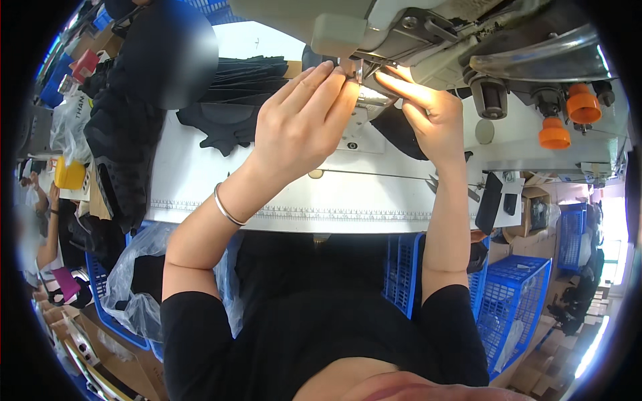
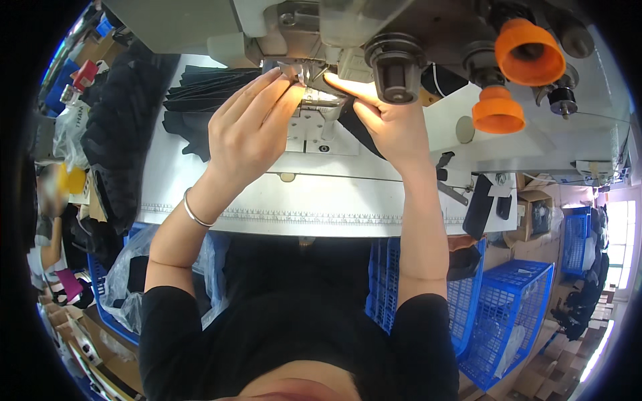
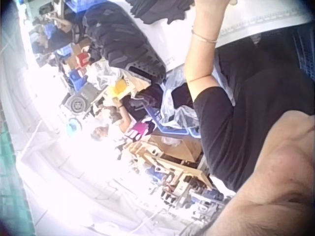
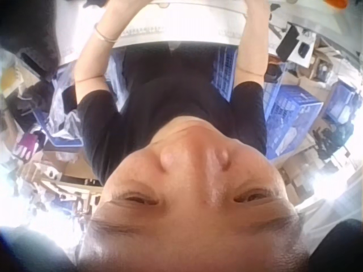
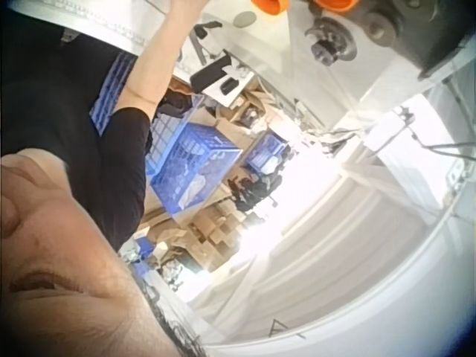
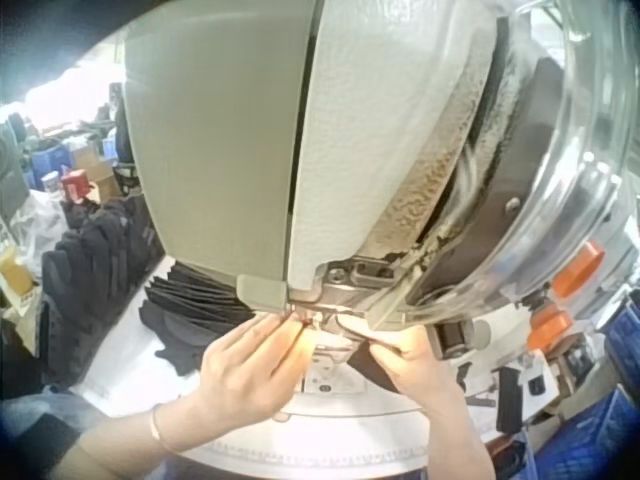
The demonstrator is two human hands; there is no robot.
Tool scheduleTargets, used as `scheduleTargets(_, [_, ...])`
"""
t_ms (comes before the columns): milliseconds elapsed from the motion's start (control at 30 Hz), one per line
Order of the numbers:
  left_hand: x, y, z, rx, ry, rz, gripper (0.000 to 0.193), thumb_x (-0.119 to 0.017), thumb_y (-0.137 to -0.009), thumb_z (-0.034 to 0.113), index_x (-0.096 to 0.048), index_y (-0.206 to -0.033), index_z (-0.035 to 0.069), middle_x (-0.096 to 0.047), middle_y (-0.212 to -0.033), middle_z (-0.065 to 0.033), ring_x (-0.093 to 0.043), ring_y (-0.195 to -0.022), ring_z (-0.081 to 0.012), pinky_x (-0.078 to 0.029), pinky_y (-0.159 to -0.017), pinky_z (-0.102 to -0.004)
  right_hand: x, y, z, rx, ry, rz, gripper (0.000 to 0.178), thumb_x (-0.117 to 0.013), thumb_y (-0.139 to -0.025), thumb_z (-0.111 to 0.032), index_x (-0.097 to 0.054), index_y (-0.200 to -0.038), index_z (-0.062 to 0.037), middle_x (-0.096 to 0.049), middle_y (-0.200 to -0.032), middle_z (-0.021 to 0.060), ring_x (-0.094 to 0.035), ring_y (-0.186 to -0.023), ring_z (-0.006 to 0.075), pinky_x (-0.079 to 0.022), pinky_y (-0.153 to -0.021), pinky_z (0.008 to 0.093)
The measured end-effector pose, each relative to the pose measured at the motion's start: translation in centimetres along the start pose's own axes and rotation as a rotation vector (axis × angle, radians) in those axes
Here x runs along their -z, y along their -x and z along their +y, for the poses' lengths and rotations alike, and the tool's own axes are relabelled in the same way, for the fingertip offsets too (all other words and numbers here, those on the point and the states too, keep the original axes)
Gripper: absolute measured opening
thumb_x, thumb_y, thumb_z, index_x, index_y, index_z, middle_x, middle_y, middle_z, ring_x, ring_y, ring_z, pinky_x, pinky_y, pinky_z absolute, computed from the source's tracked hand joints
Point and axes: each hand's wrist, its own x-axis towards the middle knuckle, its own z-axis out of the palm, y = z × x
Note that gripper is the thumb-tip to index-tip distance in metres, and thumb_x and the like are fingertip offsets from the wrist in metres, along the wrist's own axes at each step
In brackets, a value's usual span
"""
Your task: Using a sewing machine to stitch together black patterned shoe upper components.
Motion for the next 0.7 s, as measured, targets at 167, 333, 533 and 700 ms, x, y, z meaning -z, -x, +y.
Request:
scheduleTargets(167, [0.1, 0.5, 1.3, 0.273, 0.219, 0.041, 0.025, -0.071, -0.078, -0.002, -0.073, -0.103, -0.001, -0.073, -0.108, -0.0134, -0.069, -0.111, -0.0294, -0.057, -0.097, -0.0406, 0.0, -0.6, 1.2, -0.03, -0.002, -0.02, 0.05, -0.06, -0.089, 0.002, -0.076, -0.13, -0.022, -0.068, -0.084, 0.002, -0.046, -0.062, 0.0109, -0.041, -0.059, 0.0274])
scheduleTargets(333, [0.7, 4.4, 4.4, 1.339, 1.066, 0.183, 0.034, -0.063, -0.106, 0.017, -0.065, -0.135, -0.001, -0.06, -0.142, -0.0127, -0.057, -0.129, -0.0243, -0.042, -0.11, -0.0351, -0.4, -0.8, 1.2, 0.197, -0.014, 0.058, 0.048, -0.059, -0.087, 0.001, -0.077, -0.128, -0.0181, -0.078, -0.102, 0.0083, -0.058, -0.072, 0.0135, -0.048, -0.069, 0.0281])
scheduleTargets(533, [-2.2, 0.3, -1.5, 1.798, 1.68, 0.289, 0.037, -0.064, -0.106, 0.029, -0.065, -0.131, 0.0, -0.067, -0.13, -0.0105, -0.059, -0.123, -0.0206, -0.041, -0.109, -0.0357, -1.0, -1.3, 2.7, 0.208, -0.145, 0.048, 0.051, -0.056, -0.085, 0.004, -0.075, -0.13, -0.0117, -0.068, -0.121, 0.0094, -0.06, -0.108, 0.0198, -0.047, -0.093, 0.0284])
scheduleTargets(700, [-0.1, 1.8, -2.5, 1.308, 2.195, 0.763, 0.026, -0.067, -0.104, 0.021, -0.066, -0.123, 0.002, -0.071, -0.121, -0.0098, -0.069, -0.106, -0.0192, -0.058, -0.091, -0.0366, -4.1, 2.8, 1.7, 0.247, 0.022, 0.404, 0.048, -0.058, -0.087, 0.006, -0.071, -0.132, -0.0074, -0.069, -0.125, 0.0112, -0.062, -0.117, 0.0254, -0.048, -0.098, 0.0331])
